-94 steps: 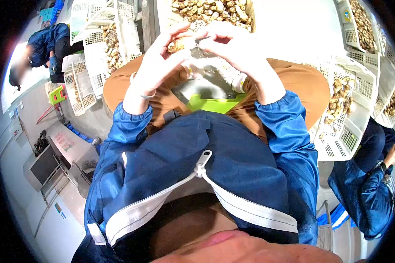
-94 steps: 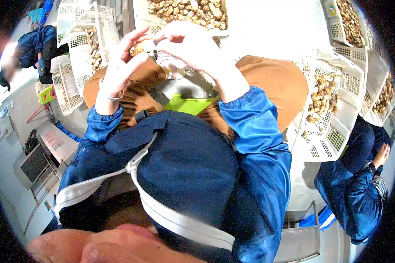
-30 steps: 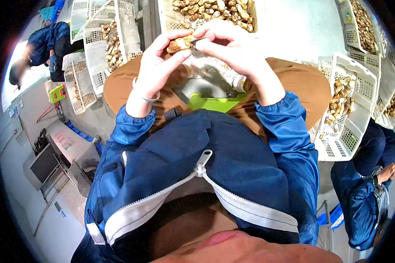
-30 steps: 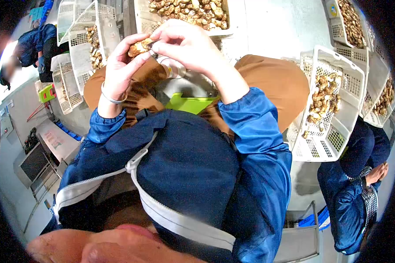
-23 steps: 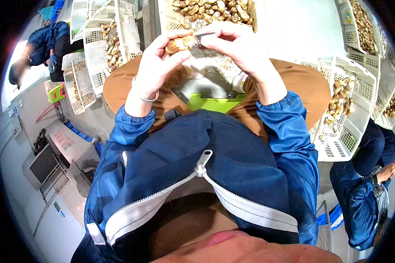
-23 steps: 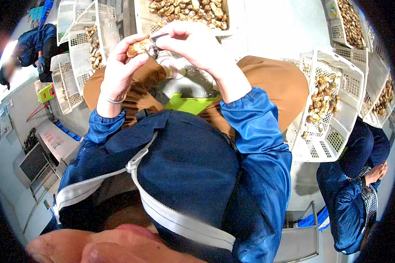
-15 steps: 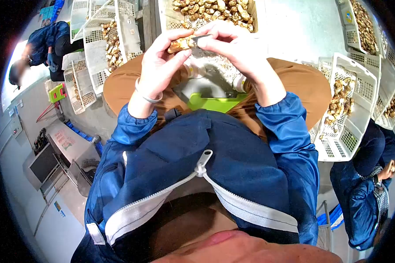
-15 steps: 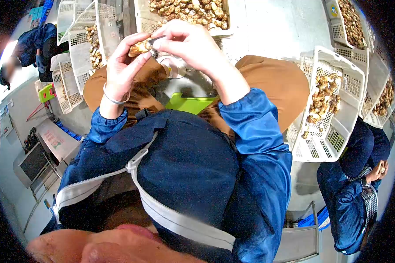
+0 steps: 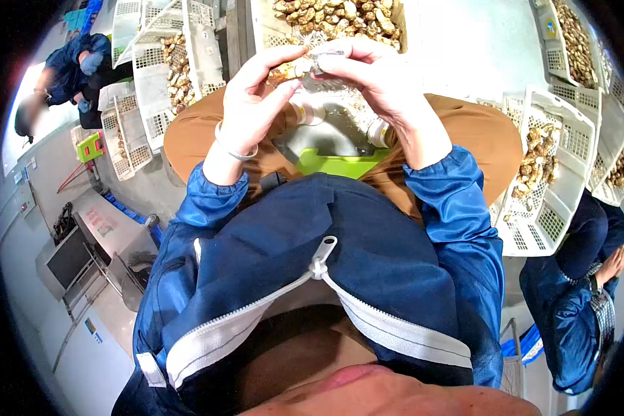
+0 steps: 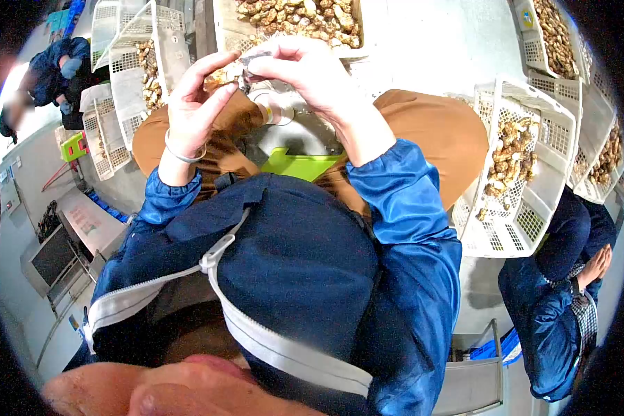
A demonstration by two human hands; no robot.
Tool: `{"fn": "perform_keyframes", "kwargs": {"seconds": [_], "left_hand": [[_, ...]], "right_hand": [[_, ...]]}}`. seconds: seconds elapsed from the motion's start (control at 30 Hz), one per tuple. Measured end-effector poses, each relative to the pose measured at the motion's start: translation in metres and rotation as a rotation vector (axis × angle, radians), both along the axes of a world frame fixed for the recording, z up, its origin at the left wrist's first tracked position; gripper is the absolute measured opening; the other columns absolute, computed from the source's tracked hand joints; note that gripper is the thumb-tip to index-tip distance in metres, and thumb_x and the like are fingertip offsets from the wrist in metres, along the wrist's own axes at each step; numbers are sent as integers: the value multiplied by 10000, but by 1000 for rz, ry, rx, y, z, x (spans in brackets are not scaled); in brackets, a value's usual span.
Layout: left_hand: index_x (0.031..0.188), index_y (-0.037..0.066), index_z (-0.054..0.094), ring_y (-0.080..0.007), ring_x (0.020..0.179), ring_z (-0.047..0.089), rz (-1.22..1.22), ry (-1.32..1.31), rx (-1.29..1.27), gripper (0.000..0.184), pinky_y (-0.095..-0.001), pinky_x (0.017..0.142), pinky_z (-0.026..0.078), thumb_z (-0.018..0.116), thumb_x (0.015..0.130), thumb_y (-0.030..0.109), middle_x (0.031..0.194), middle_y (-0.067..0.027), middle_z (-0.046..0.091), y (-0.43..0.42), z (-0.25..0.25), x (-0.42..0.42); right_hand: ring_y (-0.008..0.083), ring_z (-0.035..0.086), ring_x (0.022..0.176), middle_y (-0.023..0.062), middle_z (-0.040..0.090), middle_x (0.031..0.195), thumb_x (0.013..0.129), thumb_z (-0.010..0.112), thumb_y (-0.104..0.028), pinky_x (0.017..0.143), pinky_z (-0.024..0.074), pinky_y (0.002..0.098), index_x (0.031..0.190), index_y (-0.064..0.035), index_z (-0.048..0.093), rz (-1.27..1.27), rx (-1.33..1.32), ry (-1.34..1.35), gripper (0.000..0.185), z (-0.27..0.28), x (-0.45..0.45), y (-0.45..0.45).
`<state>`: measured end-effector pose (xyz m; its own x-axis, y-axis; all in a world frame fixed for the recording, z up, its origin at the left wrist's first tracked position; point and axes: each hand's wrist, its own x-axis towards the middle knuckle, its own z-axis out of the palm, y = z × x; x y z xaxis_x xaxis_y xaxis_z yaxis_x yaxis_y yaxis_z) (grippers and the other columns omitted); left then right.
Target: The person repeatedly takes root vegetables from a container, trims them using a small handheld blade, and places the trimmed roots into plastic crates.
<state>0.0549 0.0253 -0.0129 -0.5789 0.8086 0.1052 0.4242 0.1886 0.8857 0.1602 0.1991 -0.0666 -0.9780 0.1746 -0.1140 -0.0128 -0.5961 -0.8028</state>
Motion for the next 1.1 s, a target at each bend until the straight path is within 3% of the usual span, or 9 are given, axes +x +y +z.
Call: {"fn": "perform_keyframes", "kwargs": {"seconds": [0.07, 0.2, 0.3, 0.47, 0.63, 0.77, 0.9, 1.0, 1.1], "left_hand": [[1235, 2, 630, -198, 1157, 588, -17, 45, -28, 397, -305, 1011, 446, 649, 840, -27, 1222, -128, 634, -1, 0, -1], [1256, -7, 602, -201, 1133, 603, -48, -19, 16, 420, -314, 992, 469, 661, 842, -41, 1247, -121, 625, -6, 2, 1], [1276, -12, 568, -196, 1150, 592, 106, -448, 121, 442, -317, 996, 471, 667, 847, -48, 1260, -123, 616, -12, -3, 4], [1179, -16, 566, -174, 954, 600, 658, -654, 542, 299, -265, 887, 512, 630, 886, -10, 1073, -103, 626, -74, -35, -91], [1070, -55, 472, -296, 990, 596, 1196, -953, 862, 240, -415, 904, 557, 392, 1005, 161, 1097, -247, 565, -102, -56, -165], [1244, -57, 516, -271, 1037, 601, 516, -665, 237, 355, -401, 926, 535, 444, 998, 189, 1231, -213, 584, -16, -110, -135], [1155, 96, 673, -267, 1197, 580, -82, 339, -1017, 275, -390, 972, 485, 477, 965, 126, 1201, -98, 669, 46, -214, -152], [1247, 73, 601, -299, 1142, 602, -439, 854, -1313, 435, -367, 983, 475, 678, 819, 100, 1269, -129, 628, 52, -252, -158], [1258, 99, 583, -262, 1229, 534, -502, 1058, -1323, 473, -372, 995, 461, 686, 796, 98, 1288, -92, 596, 51, -253, -155]], "right_hand": [[98, 647, 800, 30, 698, 899, 894, 688, -143, 747, 527, 220, 1025, -20, 704, -8, 160, -29, 180, 4, 4, -2], [102, 653, 760, 73, 703, 876, 904, 677, -136, 647, 521, 216, 974, -9, 689, 7, -260, -15, 145, -4, -1, -5], [172, 687, 894, 107, 701, 971, 917, 669, -149, 852, 556, 298, 966, 1, 683, 112, -187, -117, 158, -11, -2, -9], [163, 507, 624, 64, 555, 675, 873, 656, -289, 612, 418, 318, 794, -40, 601, 123, 825, -113, 267, -14, 6, -6], [277, 585, 664, 141, 588, 699, 896, 574, -341, 632, 456, 377, 764, -39, 606, 213, 979, -113, 331, -12, 7, -5], [371, 621, 741, 199, 613, 750, 894, 535, -321, 661, 480, 439, 784, -35, 614, 298, 1174, -95, 316, -29, 3, -8], [383, 629, 755, 198, 617, 744, 881, 550, -259, 688, 494, 463, 773, -32, 610, 259, 1173, -59, 259, -48, -6, -10], [363, 633, 759, 168, 629, 766, 863, 591, -204, 687, 505, 443, 784, -38, 620, 155, 1200, 1, 186, -57, -8, -9], [334, 634, 746, 146, 635, 792, 852, 611, -178, 673, 512, 411, 813, -46, 637, 17, 1189, 6, 140, -56, -1, -12]]}}
